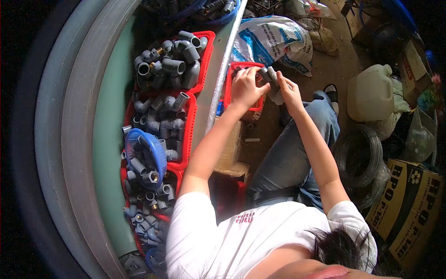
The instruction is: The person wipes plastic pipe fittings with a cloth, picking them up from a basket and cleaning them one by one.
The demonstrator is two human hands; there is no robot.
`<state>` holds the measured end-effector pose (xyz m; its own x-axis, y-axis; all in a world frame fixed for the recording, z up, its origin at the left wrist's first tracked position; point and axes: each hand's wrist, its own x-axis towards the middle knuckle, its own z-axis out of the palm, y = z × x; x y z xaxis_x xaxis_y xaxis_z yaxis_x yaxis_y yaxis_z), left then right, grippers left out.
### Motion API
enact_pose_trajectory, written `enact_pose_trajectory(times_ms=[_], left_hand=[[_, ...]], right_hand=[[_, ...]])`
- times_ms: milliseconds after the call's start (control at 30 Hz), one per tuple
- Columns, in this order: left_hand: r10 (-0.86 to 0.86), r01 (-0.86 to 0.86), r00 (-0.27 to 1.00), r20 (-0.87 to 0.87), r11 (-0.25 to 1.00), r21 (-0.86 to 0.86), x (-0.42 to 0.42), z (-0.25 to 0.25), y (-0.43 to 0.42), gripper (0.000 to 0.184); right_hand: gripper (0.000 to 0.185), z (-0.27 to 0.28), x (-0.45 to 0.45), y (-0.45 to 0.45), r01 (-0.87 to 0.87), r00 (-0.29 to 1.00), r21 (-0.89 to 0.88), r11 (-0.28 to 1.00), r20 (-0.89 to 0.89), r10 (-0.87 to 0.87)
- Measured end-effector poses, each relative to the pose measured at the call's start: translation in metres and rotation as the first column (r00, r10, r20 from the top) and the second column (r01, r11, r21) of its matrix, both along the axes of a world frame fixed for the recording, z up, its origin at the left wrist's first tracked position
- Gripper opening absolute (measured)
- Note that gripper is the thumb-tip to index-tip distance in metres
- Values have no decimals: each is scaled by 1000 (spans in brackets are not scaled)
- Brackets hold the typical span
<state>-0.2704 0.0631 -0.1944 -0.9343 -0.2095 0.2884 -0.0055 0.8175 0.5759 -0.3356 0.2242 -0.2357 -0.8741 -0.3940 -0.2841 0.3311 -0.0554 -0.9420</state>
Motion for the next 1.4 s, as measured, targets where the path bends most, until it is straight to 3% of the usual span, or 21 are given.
enact_pose_trajectory(times_ms=[67, 100, 200, 333, 367, 467, 567, 800, 933, 1100, 1200, 1267, 1400], left_hand=[[46, -47, 996, 80, 999, 4, 3, 7, 5, 59], [37, -34, 999, 37, 997, -66, 3, 5, 7, 60], [-121, 116, 993, -7, 970, -215, 9, 6, 10, 61], [37, -23, 997, 66, 978, -207, 3, 10, 4, 58], [47, -43, 999, 13, 977, -210, 4, 11, 1, 57], [7, -14, 1000, -31, 973, -229, 4, 4, 3, 57], [-101, 88, 994, -38, 966, -242, 6, 5, 12, 59], [34, -55, 996, -87, 966, -254, 3, 3, 7, 57], [-151, 126, 979, -139, 977, -174, 8, 8, 18, 53], [30, -43, 997, -74, 983, -179, 2, 12, 4, 54], [-23, -9, 990, -138, 974, -228, 4, 10, 6, 57], [-135, 113, 986, -99, 973, -200, 7, 9, 15, 60], [-58, 31, 993, -107, 971, -237, 7, 8, 14, 57]], right_hand=[[42, -8, -2, 1, -31, 999, 8, 999, -30, 31], [41, -3, 0, -1, -23, 997, -36, 999, -81, 20], [36, 9, 5, -3, -23, 987, -119, 993, -163, 4], [32, 12, 6, 0, -92, 989, -94, 991, -126, 80], [32, 13, 7, -1, -106, 988, -92, 990, -125, 94], [36, 7, 4, -1, -98, 989, -57, 994, -112, 91], [36, -2, 1, 1, -67, 973, -77, 995, -226, 48], [33, 12, 7, 0, -68, 986, -133, 989, -157, 47], [34, 8, 0, 1, -6, 991, -179, 984, -136, -19], [34, 12, 3, 2, -74, 996, -115, 991, -53, 68], [34, 7, 2, -1, -60, 996, -177, 982, -78, 46], [34, 0, 1, 1, -28, 994, -181, 983, -110, 8], [34, -1, 1, 4, -33, 998, -79, 996, -62, 28]])
